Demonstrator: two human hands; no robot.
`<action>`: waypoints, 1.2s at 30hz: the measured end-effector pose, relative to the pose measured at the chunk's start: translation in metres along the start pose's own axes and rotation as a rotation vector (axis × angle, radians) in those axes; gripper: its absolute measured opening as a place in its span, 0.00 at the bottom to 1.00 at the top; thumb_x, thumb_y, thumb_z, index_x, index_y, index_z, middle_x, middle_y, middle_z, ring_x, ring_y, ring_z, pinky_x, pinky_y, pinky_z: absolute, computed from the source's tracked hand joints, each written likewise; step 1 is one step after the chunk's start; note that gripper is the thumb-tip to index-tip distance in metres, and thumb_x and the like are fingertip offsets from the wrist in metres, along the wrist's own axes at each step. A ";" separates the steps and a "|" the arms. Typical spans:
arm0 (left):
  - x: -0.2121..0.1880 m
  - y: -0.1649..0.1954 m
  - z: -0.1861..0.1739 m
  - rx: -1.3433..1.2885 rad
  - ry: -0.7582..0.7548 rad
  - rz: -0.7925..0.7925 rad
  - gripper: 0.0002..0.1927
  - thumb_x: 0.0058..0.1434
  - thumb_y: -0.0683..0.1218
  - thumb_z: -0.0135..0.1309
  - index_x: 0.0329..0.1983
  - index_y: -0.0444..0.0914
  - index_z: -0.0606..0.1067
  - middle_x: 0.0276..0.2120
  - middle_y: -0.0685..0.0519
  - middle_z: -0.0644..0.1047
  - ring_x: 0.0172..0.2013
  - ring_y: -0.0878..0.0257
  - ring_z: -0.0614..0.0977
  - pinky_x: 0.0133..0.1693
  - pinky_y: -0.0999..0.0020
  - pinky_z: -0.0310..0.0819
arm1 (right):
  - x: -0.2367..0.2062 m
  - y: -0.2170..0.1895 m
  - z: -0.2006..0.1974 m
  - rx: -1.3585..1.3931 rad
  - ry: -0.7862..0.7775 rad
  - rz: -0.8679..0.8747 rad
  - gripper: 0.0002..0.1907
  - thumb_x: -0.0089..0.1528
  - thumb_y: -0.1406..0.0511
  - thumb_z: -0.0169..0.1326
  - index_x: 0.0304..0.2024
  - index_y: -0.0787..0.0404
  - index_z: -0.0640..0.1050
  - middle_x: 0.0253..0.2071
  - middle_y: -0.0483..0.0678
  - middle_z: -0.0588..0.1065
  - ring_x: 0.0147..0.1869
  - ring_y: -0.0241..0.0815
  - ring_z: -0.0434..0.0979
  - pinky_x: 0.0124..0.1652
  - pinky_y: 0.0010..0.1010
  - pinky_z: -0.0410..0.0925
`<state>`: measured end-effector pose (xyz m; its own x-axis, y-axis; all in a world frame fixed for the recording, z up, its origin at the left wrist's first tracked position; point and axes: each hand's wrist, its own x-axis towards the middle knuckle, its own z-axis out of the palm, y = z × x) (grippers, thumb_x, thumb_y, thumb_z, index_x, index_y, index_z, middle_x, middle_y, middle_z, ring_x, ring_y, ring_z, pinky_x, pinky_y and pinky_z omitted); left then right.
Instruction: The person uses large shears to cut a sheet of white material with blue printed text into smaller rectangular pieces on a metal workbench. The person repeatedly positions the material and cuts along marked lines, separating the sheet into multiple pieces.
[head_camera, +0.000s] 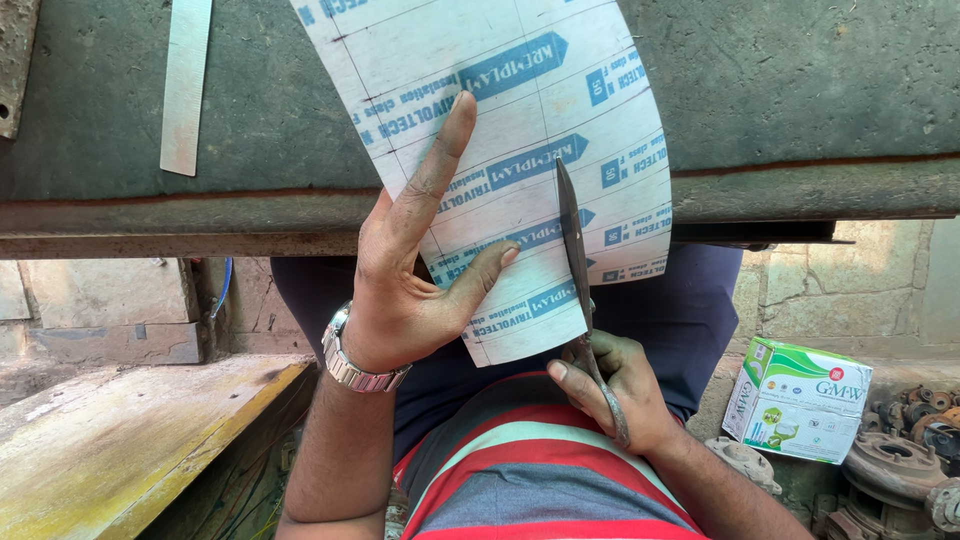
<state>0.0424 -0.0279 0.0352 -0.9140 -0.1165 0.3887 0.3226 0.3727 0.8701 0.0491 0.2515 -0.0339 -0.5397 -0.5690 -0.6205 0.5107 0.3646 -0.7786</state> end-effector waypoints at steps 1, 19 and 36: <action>0.000 0.000 0.000 0.001 -0.001 -0.002 0.44 0.65 0.38 0.68 0.78 0.41 0.55 0.76 0.52 0.58 0.75 0.56 0.65 0.75 0.62 0.65 | 0.000 0.000 0.000 0.001 0.002 0.001 0.15 0.63 0.58 0.59 0.33 0.65 0.76 0.18 0.42 0.69 0.20 0.29 0.65 0.22 0.24 0.60; 0.000 -0.001 -0.001 0.005 -0.003 0.004 0.44 0.65 0.37 0.68 0.78 0.41 0.55 0.76 0.52 0.58 0.75 0.55 0.64 0.75 0.62 0.64 | 0.004 0.005 -0.001 0.048 -0.027 -0.069 0.14 0.64 0.61 0.59 0.35 0.68 0.76 0.17 0.42 0.68 0.19 0.28 0.64 0.20 0.23 0.59; 0.001 -0.002 -0.001 0.009 -0.013 0.000 0.45 0.64 0.37 0.69 0.78 0.41 0.55 0.76 0.51 0.58 0.74 0.56 0.62 0.74 0.62 0.61 | 0.006 0.007 -0.001 0.059 -0.036 -0.063 0.15 0.64 0.60 0.58 0.37 0.68 0.77 0.16 0.42 0.69 0.16 0.28 0.66 0.18 0.23 0.61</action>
<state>0.0411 -0.0299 0.0339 -0.9171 -0.1050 0.3846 0.3202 0.3809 0.8674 0.0484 0.2514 -0.0428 -0.5482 -0.6156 -0.5661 0.5155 0.2844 -0.8084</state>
